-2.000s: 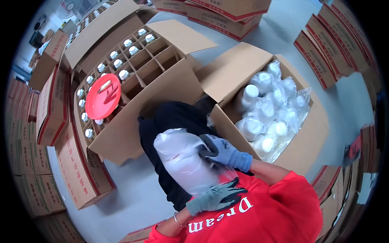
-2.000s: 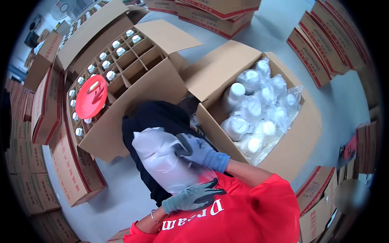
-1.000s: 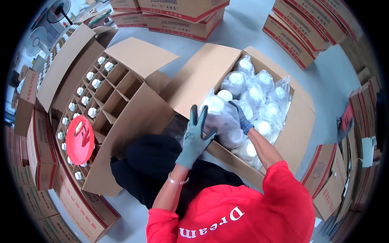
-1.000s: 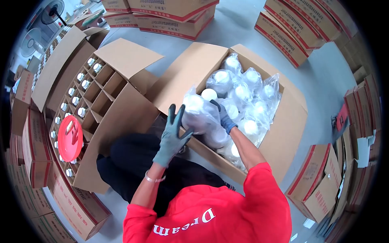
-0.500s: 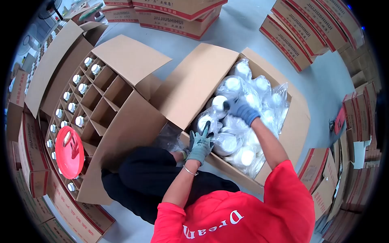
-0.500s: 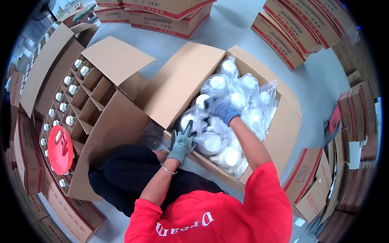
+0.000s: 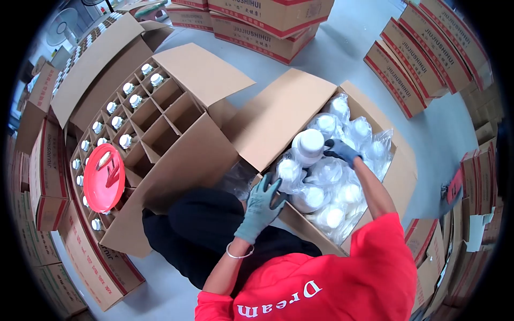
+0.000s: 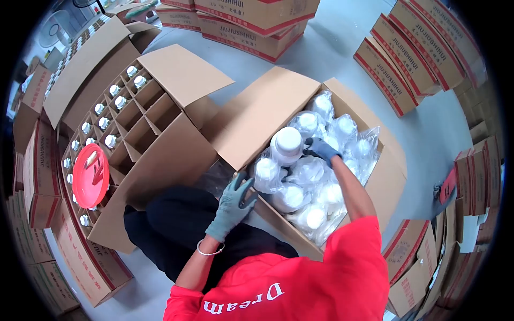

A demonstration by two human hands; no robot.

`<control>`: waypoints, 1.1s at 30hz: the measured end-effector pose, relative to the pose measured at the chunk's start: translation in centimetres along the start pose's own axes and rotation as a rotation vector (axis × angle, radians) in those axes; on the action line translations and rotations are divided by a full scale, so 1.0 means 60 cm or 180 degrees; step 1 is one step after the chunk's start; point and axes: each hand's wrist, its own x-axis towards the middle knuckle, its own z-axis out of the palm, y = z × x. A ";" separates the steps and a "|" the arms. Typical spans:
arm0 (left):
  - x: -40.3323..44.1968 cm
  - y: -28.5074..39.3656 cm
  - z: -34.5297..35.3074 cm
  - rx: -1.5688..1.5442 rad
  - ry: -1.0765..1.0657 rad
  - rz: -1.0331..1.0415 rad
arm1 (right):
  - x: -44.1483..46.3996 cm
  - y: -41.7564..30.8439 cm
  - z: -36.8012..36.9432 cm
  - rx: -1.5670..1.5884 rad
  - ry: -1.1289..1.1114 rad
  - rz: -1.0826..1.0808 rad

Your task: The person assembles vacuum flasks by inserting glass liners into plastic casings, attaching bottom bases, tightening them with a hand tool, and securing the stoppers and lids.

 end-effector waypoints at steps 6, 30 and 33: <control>0.033 0.013 -0.068 -0.2671 0.0439 -0.1064 | -0.194 -0.255 -0.044 -0.0562 0.0999 -0.1820; -0.279 0.023 -0.299 -0.1911 0.2466 -0.0742 | -0.227 -0.482 0.402 0.0477 -0.0814 -0.4353; -0.320 -0.057 -0.261 -0.2352 0.2981 -0.0099 | -0.167 -0.442 0.395 0.1684 -0.0950 -0.2729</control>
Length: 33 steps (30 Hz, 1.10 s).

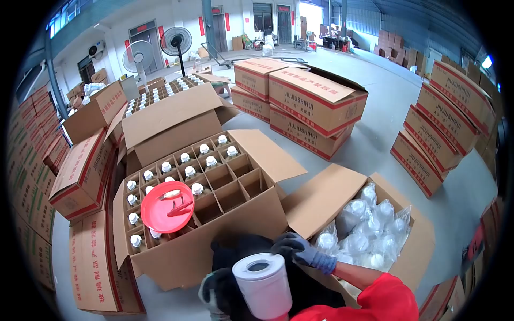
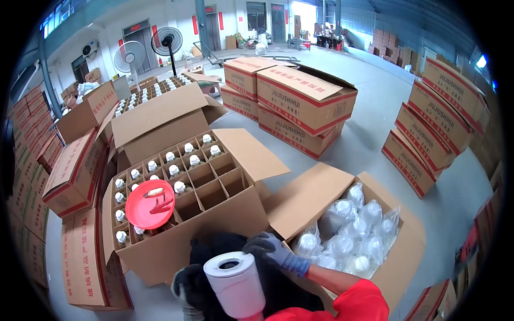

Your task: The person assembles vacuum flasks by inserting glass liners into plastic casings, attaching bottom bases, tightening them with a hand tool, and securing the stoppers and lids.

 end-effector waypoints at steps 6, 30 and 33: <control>0.012 0.018 0.023 -0.0385 0.0100 -0.0276 | 0.027 -0.126 0.021 -0.1010 -0.1054 -0.1122; 0.056 0.125 0.020 0.0502 -0.0783 -0.0702 | 0.047 -0.153 -0.006 -0.1173 -0.0540 0.0641; 0.079 0.133 0.033 0.0466 -0.1058 -0.0687 | 0.047 -0.139 -0.002 -0.1009 -0.0482 0.0587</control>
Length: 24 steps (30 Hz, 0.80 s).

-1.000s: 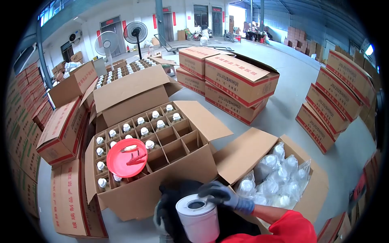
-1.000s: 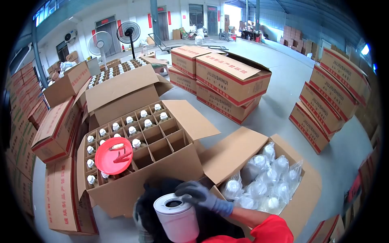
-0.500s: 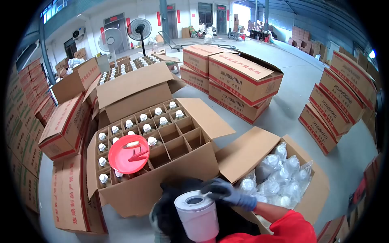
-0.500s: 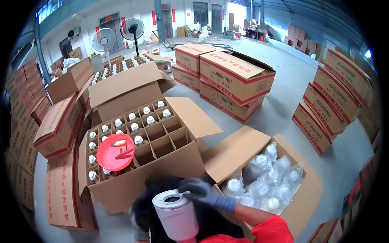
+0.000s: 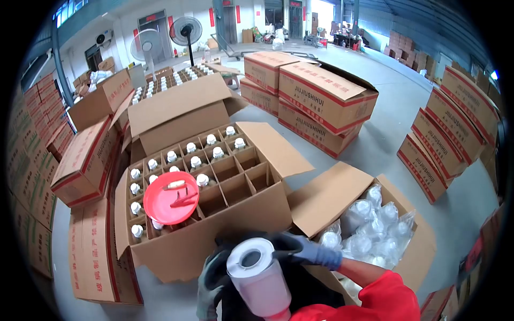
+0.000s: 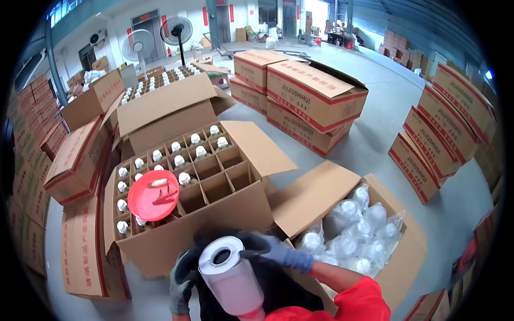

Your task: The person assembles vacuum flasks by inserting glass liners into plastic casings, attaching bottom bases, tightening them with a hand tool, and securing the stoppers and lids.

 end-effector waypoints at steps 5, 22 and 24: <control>0.063 -0.015 -0.010 0.0291 -0.0349 -0.0094 | 0.072 -0.047 0.047 -0.0248 -0.0247 -0.1168; 0.190 -0.020 0.005 0.2895 0.0316 0.1759 | 0.248 0.069 -0.010 -0.0367 -0.0400 -0.1163; 0.180 -0.035 0.011 0.2381 0.0178 0.1250 | 0.297 -0.012 -0.034 -0.0309 0.0396 0.0416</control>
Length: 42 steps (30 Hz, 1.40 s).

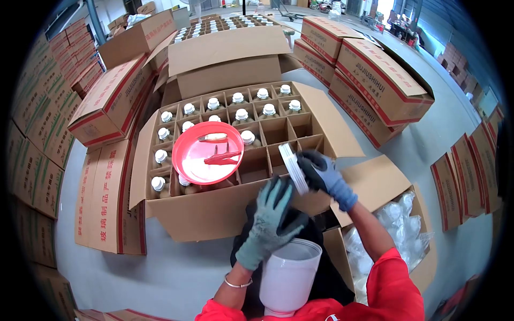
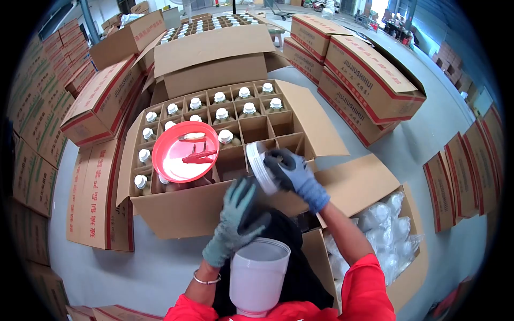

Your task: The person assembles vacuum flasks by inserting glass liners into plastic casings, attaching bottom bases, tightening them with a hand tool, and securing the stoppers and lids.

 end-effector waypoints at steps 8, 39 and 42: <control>-0.085 0.112 -0.115 -0.0180 -0.2019 -0.1006 | 0.222 0.040 0.043 -0.3281 0.0511 -0.1606; -0.049 -0.123 -0.009 -0.3459 0.0803 -0.1940 | -0.179 -0.054 0.021 -0.1192 0.0899 -0.2818; -0.053 -0.070 -0.050 -0.3698 0.1045 -0.1665 | -0.252 -0.037 0.026 -0.0290 0.0358 -0.2500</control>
